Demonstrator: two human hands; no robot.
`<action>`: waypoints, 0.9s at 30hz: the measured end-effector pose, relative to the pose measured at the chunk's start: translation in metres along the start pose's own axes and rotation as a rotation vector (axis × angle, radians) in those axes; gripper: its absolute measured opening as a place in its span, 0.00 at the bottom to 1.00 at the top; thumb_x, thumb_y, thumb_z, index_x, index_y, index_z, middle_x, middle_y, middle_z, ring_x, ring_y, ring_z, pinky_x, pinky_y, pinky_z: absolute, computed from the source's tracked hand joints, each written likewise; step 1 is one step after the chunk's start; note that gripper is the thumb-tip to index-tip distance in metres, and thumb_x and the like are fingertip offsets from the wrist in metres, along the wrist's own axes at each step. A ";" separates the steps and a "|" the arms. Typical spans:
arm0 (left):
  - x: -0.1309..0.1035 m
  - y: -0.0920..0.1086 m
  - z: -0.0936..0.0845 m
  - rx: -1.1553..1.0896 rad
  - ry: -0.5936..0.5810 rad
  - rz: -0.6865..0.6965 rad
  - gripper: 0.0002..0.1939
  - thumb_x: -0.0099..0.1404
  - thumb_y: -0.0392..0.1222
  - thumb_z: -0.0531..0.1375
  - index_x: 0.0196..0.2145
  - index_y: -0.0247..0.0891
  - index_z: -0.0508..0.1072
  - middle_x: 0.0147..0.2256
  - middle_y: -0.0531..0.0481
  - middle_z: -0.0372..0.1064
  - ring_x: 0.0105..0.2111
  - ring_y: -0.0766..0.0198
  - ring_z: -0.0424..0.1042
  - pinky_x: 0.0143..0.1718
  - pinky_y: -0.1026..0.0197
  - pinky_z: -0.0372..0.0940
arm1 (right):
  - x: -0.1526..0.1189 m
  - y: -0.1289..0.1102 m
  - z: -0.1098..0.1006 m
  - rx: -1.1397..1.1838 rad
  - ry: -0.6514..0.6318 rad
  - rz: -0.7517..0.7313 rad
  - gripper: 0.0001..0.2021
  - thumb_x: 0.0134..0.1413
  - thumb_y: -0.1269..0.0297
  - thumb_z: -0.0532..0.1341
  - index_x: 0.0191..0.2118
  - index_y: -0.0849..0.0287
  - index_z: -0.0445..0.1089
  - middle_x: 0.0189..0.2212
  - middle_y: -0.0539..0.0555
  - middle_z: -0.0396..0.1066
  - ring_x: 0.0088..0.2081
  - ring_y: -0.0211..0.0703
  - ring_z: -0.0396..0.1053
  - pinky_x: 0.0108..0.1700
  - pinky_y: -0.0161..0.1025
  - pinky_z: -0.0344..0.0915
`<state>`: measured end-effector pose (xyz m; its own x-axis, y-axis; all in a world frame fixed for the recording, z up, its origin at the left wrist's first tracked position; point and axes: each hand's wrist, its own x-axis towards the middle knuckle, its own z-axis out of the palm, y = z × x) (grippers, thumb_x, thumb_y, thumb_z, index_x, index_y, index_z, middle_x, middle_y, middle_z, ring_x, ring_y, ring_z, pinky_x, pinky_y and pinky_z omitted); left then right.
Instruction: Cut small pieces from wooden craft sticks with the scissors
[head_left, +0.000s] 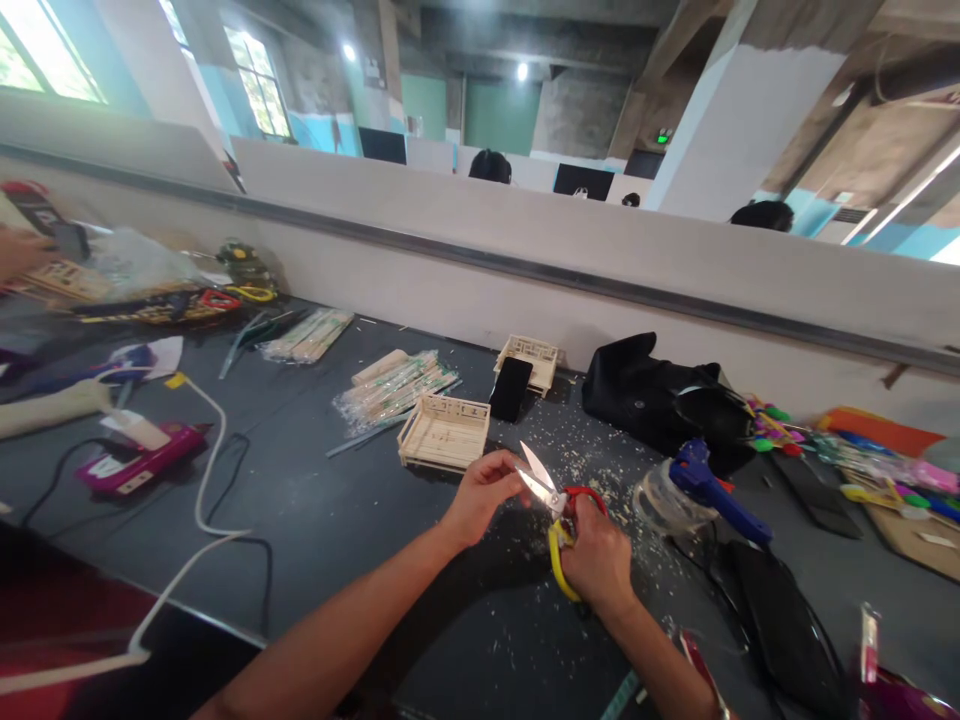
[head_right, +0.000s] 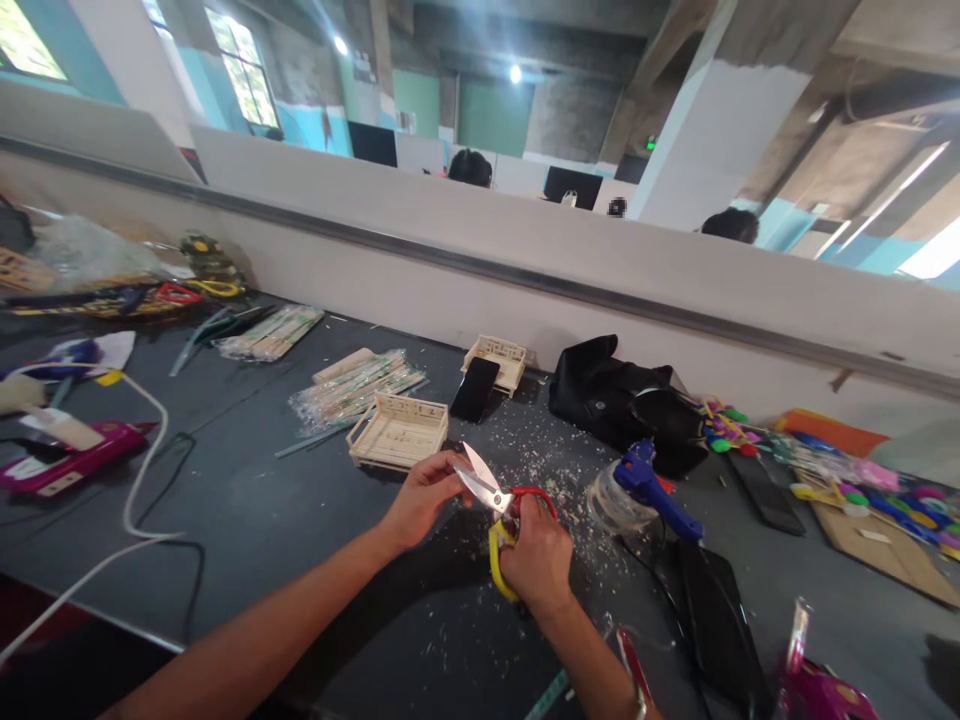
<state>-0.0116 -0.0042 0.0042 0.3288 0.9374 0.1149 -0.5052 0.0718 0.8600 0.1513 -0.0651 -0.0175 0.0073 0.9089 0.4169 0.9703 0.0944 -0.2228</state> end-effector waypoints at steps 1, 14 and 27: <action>0.000 -0.001 0.001 -0.018 -0.003 -0.009 0.12 0.47 0.44 0.67 0.24 0.35 0.71 0.20 0.54 0.68 0.20 0.68 0.66 0.25 0.64 0.61 | 0.000 0.000 0.000 0.004 0.009 -0.011 0.06 0.41 0.69 0.56 0.30 0.56 0.62 0.21 0.50 0.69 0.23 0.40 0.66 0.25 0.33 0.50; -0.004 0.003 0.007 -0.113 -0.014 -0.057 0.09 0.48 0.41 0.67 0.23 0.34 0.72 0.19 0.52 0.71 0.20 0.67 0.69 0.28 0.63 0.62 | 0.000 0.001 0.002 0.015 0.022 -0.033 0.09 0.39 0.70 0.54 0.32 0.56 0.63 0.20 0.51 0.69 0.22 0.42 0.67 0.24 0.33 0.53; -0.004 0.005 0.008 -0.158 -0.018 -0.093 0.12 0.46 0.43 0.69 0.21 0.35 0.71 0.19 0.53 0.72 0.19 0.67 0.70 0.27 0.64 0.62 | -0.001 0.006 0.009 0.105 0.010 0.017 0.04 0.37 0.68 0.53 0.26 0.55 0.60 0.16 0.48 0.65 0.18 0.39 0.64 0.22 0.32 0.52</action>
<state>-0.0093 -0.0102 0.0120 0.3937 0.9180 0.0482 -0.5900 0.2122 0.7790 0.1548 -0.0621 -0.0270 0.0262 0.9068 0.4208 0.9392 0.1218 -0.3210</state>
